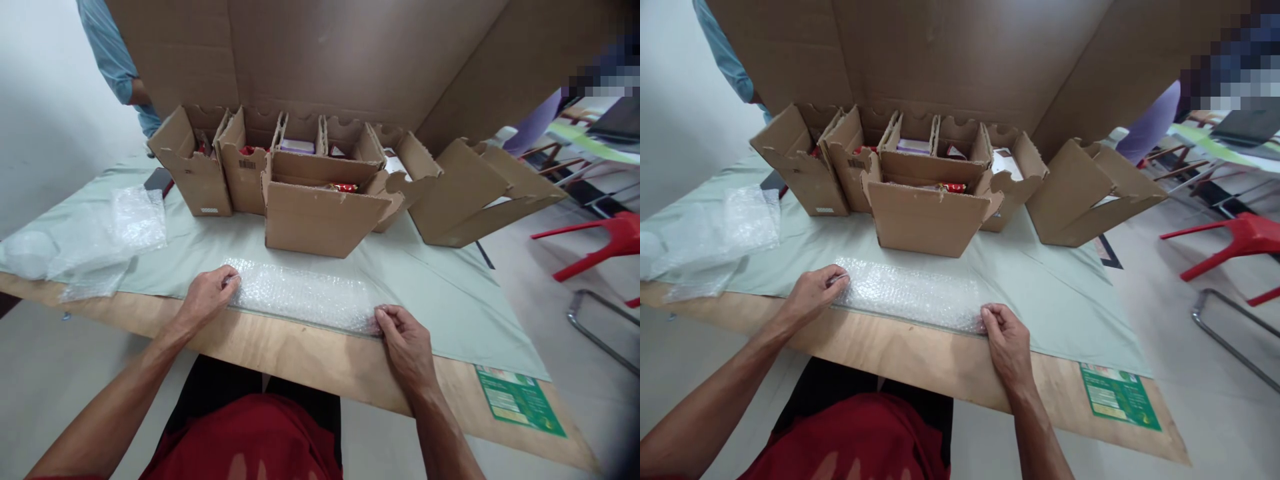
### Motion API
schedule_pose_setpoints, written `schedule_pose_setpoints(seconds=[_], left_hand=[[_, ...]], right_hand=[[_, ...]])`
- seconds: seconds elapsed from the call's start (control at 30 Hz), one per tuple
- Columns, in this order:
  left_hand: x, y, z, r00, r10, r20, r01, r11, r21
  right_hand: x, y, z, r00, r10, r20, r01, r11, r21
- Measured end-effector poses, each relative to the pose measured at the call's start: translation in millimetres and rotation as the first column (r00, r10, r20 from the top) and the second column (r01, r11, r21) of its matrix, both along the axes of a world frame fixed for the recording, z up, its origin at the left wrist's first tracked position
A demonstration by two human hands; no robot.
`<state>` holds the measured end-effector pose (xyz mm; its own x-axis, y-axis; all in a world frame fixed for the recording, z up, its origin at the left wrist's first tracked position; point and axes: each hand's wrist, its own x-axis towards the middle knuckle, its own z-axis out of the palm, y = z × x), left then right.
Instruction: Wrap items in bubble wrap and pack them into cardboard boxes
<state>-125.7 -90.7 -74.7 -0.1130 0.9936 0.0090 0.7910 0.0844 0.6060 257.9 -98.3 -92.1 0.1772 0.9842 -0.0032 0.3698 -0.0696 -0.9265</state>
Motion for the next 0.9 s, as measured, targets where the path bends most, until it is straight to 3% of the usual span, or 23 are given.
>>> schedule_pose_setpoints(seconds=[0.3,0.4,0.5,0.6,0.73,0.9], left_hand=[[0.6,1.7,-0.5,0.963,-0.027,-0.269,0.025,1.000,-0.010],[4.2,3.5,-1.7,0.921,-0.032,-0.388,0.010,0.998,-0.059],[6.9,3.3,-3.2,0.891,-0.021,-0.454,-0.009,0.998,-0.064],[8.1,-0.8,-4.7,0.877,0.029,-0.480,0.022,0.995,0.100],[18.5,-12.5,-5.0,0.902,0.098,-0.420,0.082,0.918,0.389],[47.8,-25.4,-5.6,0.905,-0.199,-0.376,0.357,0.836,0.418]], right_hand=[[-1.9,11.2,5.2,0.988,0.058,0.143,-0.056,0.998,-0.021],[-4.2,13.8,5.6,0.947,0.064,0.316,-0.065,0.998,-0.010],[-5.6,14.0,2.8,0.846,0.034,0.532,-0.046,0.999,0.009],[-4.0,13.4,-1.7,0.756,0.003,0.654,-0.014,1.000,0.012],[1.1,14.1,-6.2,0.745,0.004,0.667,-0.035,0.999,0.034],[2.5,14.1,-4.5,0.784,0.004,0.620,-0.064,0.995,0.075]])
